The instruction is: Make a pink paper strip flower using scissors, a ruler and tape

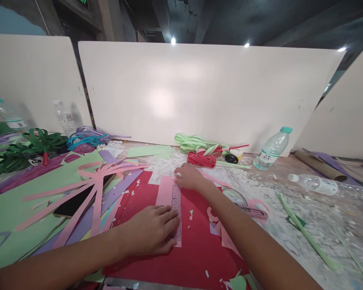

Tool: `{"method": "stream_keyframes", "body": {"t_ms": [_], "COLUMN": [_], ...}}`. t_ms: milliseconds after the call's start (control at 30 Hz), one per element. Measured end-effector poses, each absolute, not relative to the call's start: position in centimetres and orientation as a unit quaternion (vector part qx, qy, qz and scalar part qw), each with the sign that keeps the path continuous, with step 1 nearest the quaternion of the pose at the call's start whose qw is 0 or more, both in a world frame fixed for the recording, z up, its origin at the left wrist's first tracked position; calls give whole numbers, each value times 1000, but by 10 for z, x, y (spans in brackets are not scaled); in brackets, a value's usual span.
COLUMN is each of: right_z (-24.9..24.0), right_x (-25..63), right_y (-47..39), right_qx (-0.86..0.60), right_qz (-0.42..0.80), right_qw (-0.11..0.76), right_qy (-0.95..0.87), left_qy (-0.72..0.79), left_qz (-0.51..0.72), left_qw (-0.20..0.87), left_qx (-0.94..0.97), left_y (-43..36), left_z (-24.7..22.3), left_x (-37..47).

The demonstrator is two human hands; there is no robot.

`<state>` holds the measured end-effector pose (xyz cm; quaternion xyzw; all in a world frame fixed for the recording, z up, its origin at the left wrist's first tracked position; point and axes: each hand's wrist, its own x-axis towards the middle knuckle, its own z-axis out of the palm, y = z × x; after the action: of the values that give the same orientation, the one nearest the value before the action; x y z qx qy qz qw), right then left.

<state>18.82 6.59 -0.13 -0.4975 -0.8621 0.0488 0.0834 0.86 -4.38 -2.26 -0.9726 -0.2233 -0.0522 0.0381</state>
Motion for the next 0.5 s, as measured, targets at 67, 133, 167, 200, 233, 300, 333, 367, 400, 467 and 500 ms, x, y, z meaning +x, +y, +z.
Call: {"method": "stream_keyframes", "body": {"t_ms": [67,133,167,200,233,300,333,367,400,467,500], "right_z": [0,0,-1,-1,-2,-4,-5,-5,-5,-3,-1], "right_x": [187,186,186,186,186,187,188,189,191,194,196], "right_y": [65,63,61,60,58,55,52,49,44,31,22], "right_qx": [-495,-493,-493,-492,-490,-487,-486,-483,-479,-465,-455], "right_qz": [49,47,45,44,43,44,45,46,48,57,67], "right_qw": [80,85,88,91,93,96,97,98,100,103,102], "right_qy": [-864,-864,-865,-865,-865,-867,-868,-869,-871,-877,-882], "left_qy": [-223,-235,-247,-265,-283,-315,-322,-325,-322,-314,-309], "left_qz": [-44,-42,-48,-55,-59,-48,-33,-18,-6,4,6], "left_qw": [43,12,-13,-39,-65,-112,-132,-149,-161,-171,-173], "left_qx": [-973,-971,-968,-962,-955,-941,-937,-934,-933,-934,-935], "left_y": [-43,-43,-42,-41,-40,-39,-39,-39,-41,-46,-50], "left_z": [-21,-18,-17,-15,-14,-12,-11,-10,-9,-4,0], "left_x": [9,7,5,2,-2,-11,-15,-18,-20,-23,-24]}}
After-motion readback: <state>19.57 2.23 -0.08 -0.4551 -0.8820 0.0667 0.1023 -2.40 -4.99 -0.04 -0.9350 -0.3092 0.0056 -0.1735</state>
